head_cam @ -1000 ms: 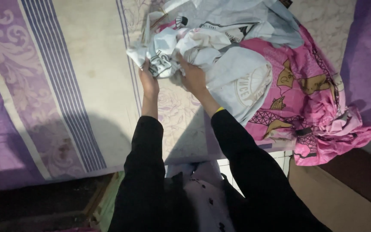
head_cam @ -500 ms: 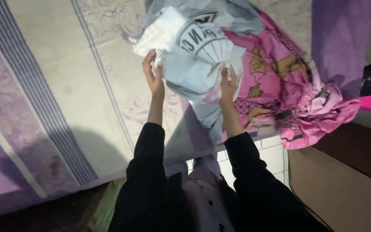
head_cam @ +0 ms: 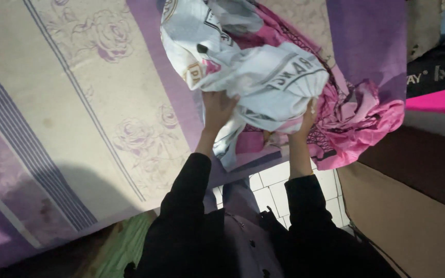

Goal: The person removes a folded blanket and a pillow from a bed, then strips the fitted sheet off the mattress. The person folds the removed sheet and places it on the floor beside the bed.

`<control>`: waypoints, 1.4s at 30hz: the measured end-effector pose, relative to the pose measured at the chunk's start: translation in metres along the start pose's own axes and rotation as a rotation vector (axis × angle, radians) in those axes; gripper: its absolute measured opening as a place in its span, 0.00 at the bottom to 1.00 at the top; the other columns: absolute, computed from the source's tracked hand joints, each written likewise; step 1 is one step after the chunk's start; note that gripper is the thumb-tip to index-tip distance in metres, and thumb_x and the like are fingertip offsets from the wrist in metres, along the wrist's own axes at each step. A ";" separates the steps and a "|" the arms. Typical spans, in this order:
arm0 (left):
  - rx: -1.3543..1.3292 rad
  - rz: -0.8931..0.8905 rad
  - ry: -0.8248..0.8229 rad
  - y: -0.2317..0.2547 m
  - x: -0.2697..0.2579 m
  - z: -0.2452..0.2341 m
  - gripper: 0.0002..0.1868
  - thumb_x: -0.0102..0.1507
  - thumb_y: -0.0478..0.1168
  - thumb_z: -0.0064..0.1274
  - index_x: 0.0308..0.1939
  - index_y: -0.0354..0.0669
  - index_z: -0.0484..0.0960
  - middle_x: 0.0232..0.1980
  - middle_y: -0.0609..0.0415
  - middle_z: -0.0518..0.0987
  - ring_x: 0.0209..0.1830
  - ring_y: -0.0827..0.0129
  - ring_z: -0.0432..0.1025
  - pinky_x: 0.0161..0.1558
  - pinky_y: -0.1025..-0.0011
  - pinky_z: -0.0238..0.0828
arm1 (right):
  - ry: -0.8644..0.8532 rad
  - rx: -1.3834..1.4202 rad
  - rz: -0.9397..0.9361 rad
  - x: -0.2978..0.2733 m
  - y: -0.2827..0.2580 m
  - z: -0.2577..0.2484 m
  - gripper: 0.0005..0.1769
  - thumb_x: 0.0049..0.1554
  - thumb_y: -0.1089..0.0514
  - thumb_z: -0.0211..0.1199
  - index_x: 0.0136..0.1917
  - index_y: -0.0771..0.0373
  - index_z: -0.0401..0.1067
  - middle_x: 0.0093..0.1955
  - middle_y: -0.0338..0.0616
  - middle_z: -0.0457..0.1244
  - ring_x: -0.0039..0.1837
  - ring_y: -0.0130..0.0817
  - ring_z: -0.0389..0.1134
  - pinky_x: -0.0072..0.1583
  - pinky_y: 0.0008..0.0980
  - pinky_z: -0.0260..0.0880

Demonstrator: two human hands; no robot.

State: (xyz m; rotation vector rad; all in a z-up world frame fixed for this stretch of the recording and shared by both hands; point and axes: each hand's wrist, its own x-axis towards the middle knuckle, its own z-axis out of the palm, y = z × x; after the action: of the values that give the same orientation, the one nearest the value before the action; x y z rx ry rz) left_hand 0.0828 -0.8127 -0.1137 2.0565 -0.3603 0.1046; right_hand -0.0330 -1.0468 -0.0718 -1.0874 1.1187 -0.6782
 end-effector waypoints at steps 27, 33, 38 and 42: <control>0.572 0.067 -0.484 0.016 -0.051 0.037 0.27 0.67 0.51 0.49 0.69 0.47 0.76 0.77 0.42 0.63 0.77 0.44 0.55 0.78 0.41 0.34 | -0.769 -1.089 -0.575 0.043 0.100 -0.084 0.48 0.50 0.73 0.53 0.83 0.63 0.50 0.82 0.66 0.45 0.81 0.71 0.42 0.77 0.64 0.45; 0.208 -0.032 -0.277 0.009 -0.147 -0.004 0.23 0.68 0.50 0.47 0.68 0.61 0.77 0.80 0.51 0.61 0.79 0.41 0.52 0.75 0.42 0.40 | -0.612 -0.768 -0.661 -0.020 0.100 -0.128 0.33 0.51 0.68 0.62 0.71 0.61 0.69 0.68 0.53 0.61 0.75 0.58 0.55 0.76 0.51 0.50; 0.105 -0.271 -0.154 -0.004 -0.233 -0.020 0.32 0.62 0.51 0.55 0.71 0.57 0.72 0.77 0.48 0.62 0.75 0.42 0.58 0.72 0.47 0.51 | -0.441 -0.751 -0.691 -0.084 0.127 -0.165 0.23 0.51 0.65 0.71 0.60 0.61 0.74 0.55 0.49 0.64 0.60 0.49 0.67 0.65 0.41 0.65; -0.179 -0.831 0.005 0.008 -0.281 -0.014 0.46 0.63 0.39 0.62 0.79 0.52 0.50 0.71 0.40 0.60 0.64 0.39 0.69 0.62 0.55 0.73 | -0.332 -0.401 -0.057 -0.102 0.205 -0.219 0.33 0.61 0.58 0.72 0.69 0.60 0.53 0.62 0.47 0.58 0.64 0.41 0.66 0.64 0.40 0.71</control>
State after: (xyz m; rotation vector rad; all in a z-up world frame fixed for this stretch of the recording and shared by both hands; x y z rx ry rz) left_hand -0.1863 -0.7449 -0.1630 1.8753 0.4845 -0.4110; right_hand -0.2889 -0.9581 -0.2357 -1.5166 0.9565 -0.3025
